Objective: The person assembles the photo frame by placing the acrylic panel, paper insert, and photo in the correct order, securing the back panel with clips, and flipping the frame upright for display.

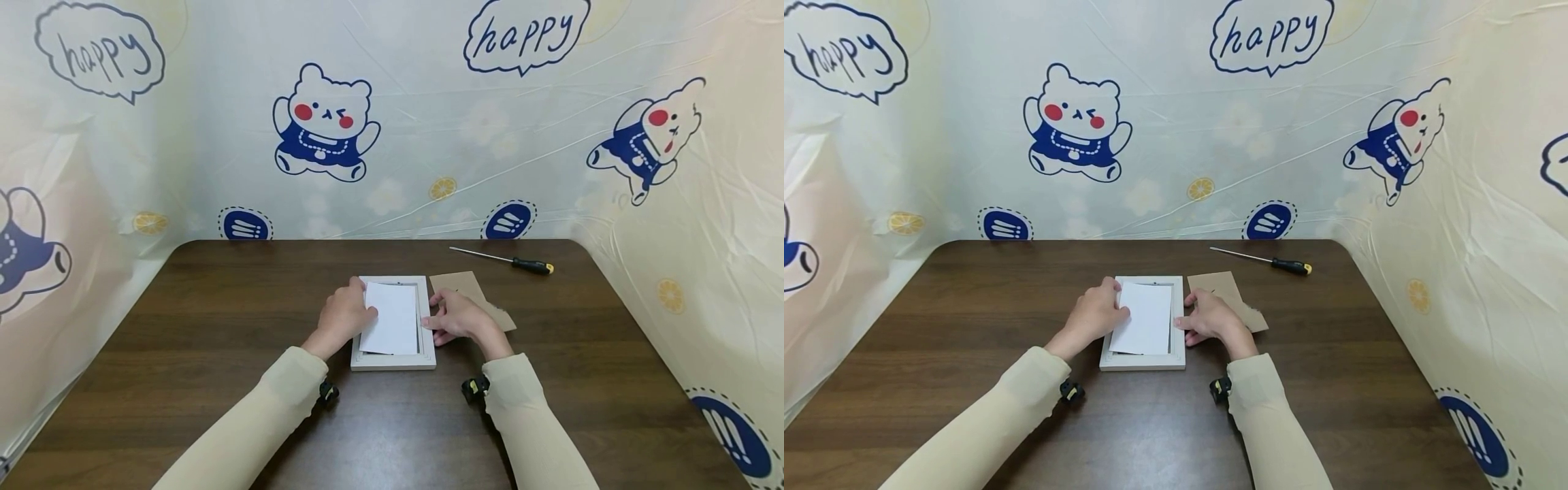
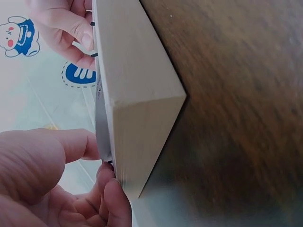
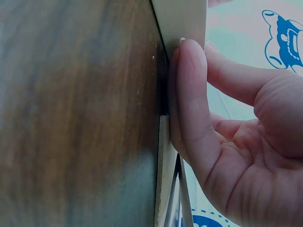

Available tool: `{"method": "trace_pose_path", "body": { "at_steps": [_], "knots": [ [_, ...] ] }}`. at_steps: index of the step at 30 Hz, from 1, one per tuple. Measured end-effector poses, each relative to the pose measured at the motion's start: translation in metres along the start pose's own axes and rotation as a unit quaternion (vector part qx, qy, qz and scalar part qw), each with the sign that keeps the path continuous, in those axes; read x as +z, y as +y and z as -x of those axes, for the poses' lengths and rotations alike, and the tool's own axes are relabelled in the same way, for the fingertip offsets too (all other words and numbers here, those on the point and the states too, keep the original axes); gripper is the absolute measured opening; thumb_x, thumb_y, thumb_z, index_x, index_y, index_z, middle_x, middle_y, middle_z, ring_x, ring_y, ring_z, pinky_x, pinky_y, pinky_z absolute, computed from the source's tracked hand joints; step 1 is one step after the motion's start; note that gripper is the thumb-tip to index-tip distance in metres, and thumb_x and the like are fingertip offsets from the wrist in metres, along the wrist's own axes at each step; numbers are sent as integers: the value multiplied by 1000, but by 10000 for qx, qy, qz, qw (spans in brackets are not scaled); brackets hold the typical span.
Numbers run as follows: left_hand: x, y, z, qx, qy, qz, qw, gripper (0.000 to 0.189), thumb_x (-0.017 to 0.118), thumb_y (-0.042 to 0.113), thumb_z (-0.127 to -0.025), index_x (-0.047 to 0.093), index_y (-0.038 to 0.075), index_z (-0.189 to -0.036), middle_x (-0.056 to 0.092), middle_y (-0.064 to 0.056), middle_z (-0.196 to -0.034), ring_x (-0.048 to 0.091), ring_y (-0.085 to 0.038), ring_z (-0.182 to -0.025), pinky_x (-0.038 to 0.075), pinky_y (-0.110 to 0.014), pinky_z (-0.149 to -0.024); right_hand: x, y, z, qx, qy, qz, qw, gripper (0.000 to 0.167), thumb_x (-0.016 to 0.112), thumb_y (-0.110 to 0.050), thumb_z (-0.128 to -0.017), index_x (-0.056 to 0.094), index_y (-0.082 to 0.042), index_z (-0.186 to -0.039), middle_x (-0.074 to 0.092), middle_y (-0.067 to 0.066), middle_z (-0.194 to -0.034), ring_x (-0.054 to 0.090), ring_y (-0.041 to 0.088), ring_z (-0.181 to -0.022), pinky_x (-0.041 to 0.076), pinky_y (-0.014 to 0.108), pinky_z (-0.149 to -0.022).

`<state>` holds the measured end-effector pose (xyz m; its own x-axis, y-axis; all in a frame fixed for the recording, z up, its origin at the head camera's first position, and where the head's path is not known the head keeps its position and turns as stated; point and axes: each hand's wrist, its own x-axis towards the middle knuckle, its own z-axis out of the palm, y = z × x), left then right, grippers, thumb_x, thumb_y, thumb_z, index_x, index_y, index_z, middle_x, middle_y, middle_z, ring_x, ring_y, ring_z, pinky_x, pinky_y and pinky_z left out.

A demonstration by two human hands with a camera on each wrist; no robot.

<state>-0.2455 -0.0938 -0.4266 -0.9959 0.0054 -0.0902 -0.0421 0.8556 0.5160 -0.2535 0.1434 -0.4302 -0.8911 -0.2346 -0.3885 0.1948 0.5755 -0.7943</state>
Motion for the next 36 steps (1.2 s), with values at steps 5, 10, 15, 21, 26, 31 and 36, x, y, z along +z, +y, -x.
{"method": "trace_pose_path", "body": {
  "at_steps": [5,10,15,21,26,31,36],
  "knots": [
    [1,0,1,112,-4,-145,9998,59,72,20,-98,50,-3,-148,70,-25,-128,67,-31,-86,55,-42,-69,0,0,0,-23,14,-34,10000,48,77,-9,-98,51,0,-138,61,17,-98,70,23,-72,64,32,-65],
    [3,0,1,183,9,-179,9997,57,72,18,-97,50,-3,-146,70,-26,-127,67,-32,-89,58,-46,-73,0,0,0,-38,17,-110,9999,48,76,-8,-98,51,1,-138,60,17,-98,70,22,-72,64,33,-65],
    [3,-1,1,218,52,-151,9996,57,72,18,-97,51,-3,-146,69,-26,-128,68,-34,-94,59,-48,-77,0,0,-1,-43,22,-50,10000,48,76,-9,-98,51,1,-138,60,17,-98,70,23,-72,64,33,-65],
    [3,-5,0,266,-17,37,9996,58,71,17,-97,50,-3,-147,71,-25,-121,65,-31,-86,54,-41,-68,1,1,0,-50,16,-67,10000,48,77,-9,-98,51,1,-138,61,17,-97,70,22,-72,64,32,-65],
    [0,-11,0,406,-133,356,9985,56,69,15,-99,49,-3,-149,69,-18,-99,61,-26,-76,49,-33,-62,1,1,0,-38,24,-105,9999,49,77,-8,-97,51,1,-138,61,18,-97,70,23,-71,64,32,-64],
    [-6,-17,0,519,-125,569,9970,56,66,13,-99,49,-4,-150,65,-10,-87,60,-22,-71,48,-31,-60,2,2,-1,-55,23,-108,9999,49,77,-8,-98,51,1,-138,61,18,-98,70,23,-71,64,32,-64],
    [-14,-22,2,606,-15,722,9956,55,65,12,-97,51,-4,-148,64,-8,-87,59,-21,-72,48,-31,-62,1,2,-1,-53,21,-92,9999,50,78,-8,-97,51,1,-138,61,18,-98,70,23,-71,64,32,-64]
  ]
}}
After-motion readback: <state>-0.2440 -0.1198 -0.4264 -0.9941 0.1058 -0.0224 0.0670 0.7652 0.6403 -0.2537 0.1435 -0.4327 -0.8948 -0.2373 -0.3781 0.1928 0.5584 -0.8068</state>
